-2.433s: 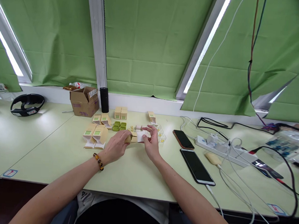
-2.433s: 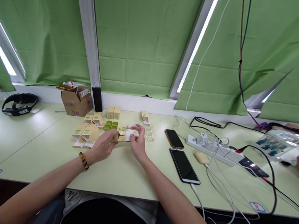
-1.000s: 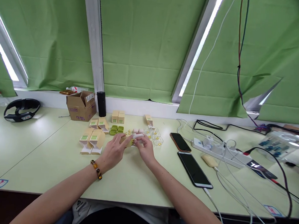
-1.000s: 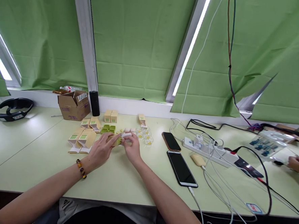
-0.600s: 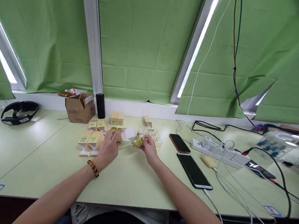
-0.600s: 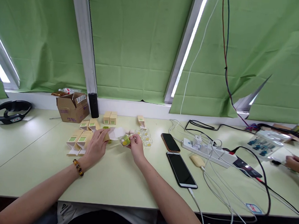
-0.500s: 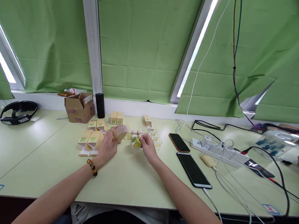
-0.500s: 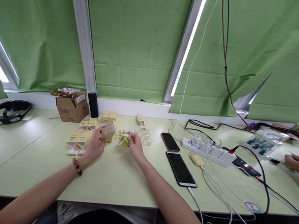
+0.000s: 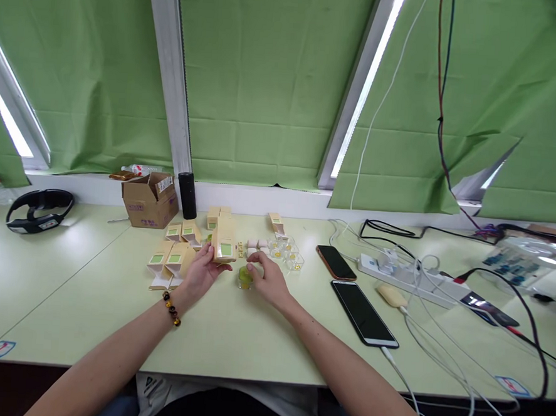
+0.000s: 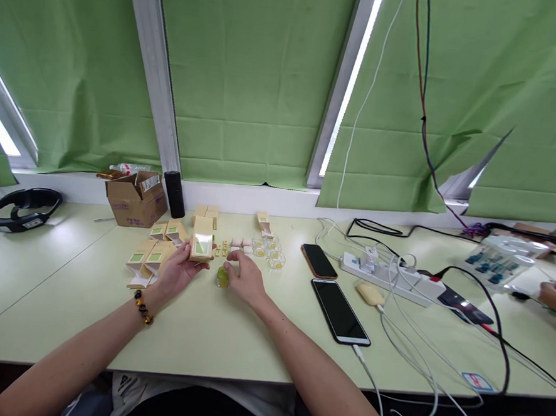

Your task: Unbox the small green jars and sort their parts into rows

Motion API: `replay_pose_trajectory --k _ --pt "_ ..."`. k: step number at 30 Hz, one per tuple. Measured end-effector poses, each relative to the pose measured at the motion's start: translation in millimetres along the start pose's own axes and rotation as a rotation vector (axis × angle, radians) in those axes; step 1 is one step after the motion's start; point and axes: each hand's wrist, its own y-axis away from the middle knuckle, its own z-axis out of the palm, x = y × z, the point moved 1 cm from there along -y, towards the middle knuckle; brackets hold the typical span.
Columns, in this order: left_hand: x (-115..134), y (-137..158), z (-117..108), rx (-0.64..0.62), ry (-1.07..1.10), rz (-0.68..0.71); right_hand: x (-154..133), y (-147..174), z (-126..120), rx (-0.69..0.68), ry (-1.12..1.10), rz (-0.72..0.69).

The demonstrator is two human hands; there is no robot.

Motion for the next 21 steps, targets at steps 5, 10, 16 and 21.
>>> replay_pose_trajectory --k 5,10,16,21 --pt "1 1 6 -0.095 0.045 -0.058 -6 -1 -4 0.087 -0.267 -0.053" --pt "0 7 13 -0.213 0.005 -0.062 -14 1 -3 0.041 -0.411 -0.062" --pt "-2 14 15 -0.243 -0.131 -0.054 -19 1 2 -0.114 -0.687 -0.004" --pt "-1 15 17 -0.18 -0.406 0.124 -20 -2 -2 0.033 -0.586 -0.031"
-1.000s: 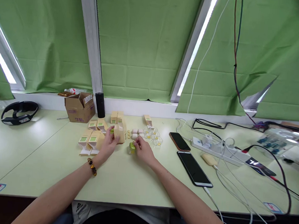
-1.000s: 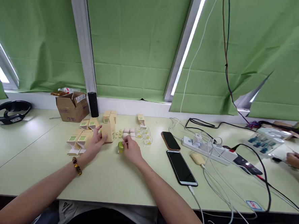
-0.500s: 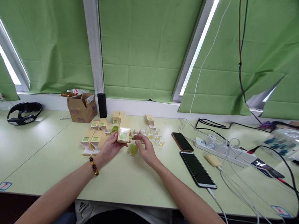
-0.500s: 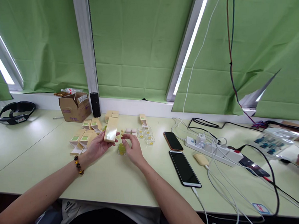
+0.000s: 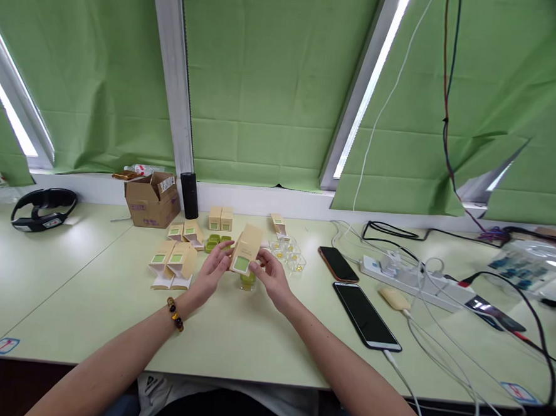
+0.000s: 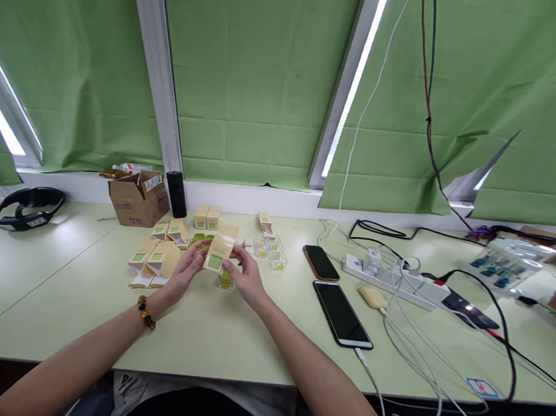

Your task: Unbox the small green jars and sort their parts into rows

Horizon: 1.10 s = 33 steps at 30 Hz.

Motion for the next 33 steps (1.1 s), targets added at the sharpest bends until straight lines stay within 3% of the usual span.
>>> replay_pose_trajectory --k 3,7,12,17,22,27,33 --pt "0 -1 2 -0.02 -0.041 0.082 -2 2 0 0.086 0.163 -0.071" --pt "-2 -2 1 0.025 0.073 -0.004 -2 7 3 0.028 0.177 -0.121" --pt "-4 -3 -1 0.06 0.191 -0.038 1 9 4 -0.021 0.116 -0.088" --pt "-4 -3 1 0.122 -0.047 0.048 5 6 8 -0.059 -0.13 0.046" --pt "0 3 7 0.094 -0.173 0.141 6 3 9 -0.056 -0.166 0.145" --pt "8 11 10 -0.037 -0.241 0.135 1 3 6 -0.032 -0.224 0.154" --pt "8 11 10 -0.002 -0.328 0.179 -3 4 9 -0.06 -0.29 0.14"
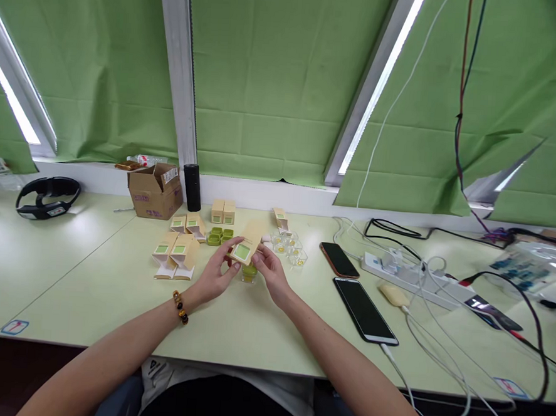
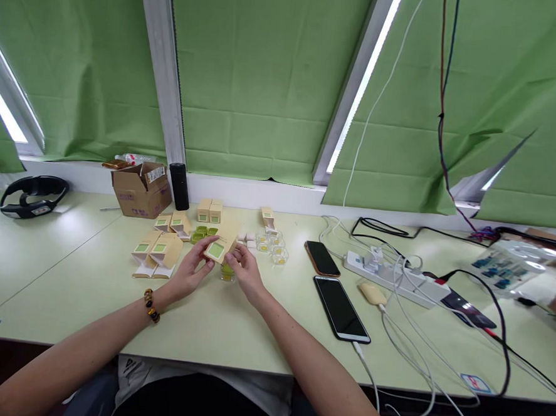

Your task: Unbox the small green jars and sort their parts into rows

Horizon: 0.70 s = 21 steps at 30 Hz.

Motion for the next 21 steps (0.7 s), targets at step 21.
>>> replay_pose_trajectory --k 21 --pt "7.1 1.9 -2.1 -0.024 -0.07 0.086 3.2 -1.4 -2.5 -0.024 0.091 -0.023"
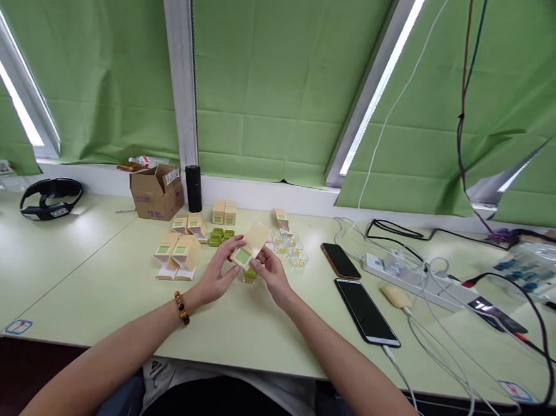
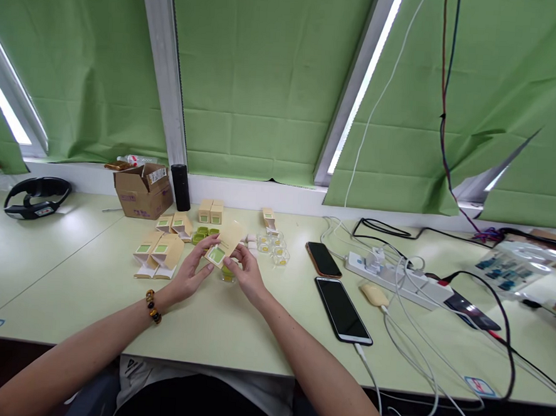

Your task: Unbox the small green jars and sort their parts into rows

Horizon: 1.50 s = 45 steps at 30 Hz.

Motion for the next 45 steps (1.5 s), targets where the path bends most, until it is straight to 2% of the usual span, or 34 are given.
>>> replay_pose_trajectory --k 15,27,33,40,45 --pt "-6 -2 3 0.046 0.136 -0.011 8 1 -2 0.0 0.039 -0.036" --pt "-10 2 -1 -0.041 0.087 -0.027 1 1 -2 0.019 -0.057 0.014" --pt "-14 0 -1 -0.014 -0.001 0.0 4 0 -2 0.024 -0.062 0.033" --pt "-14 1 -2 -0.094 -0.061 0.076 2 0 -4 0.042 -0.119 0.044" --pt "-10 3 -2 -0.107 -0.125 0.059 0 -1 -4 0.06 -0.142 0.055"
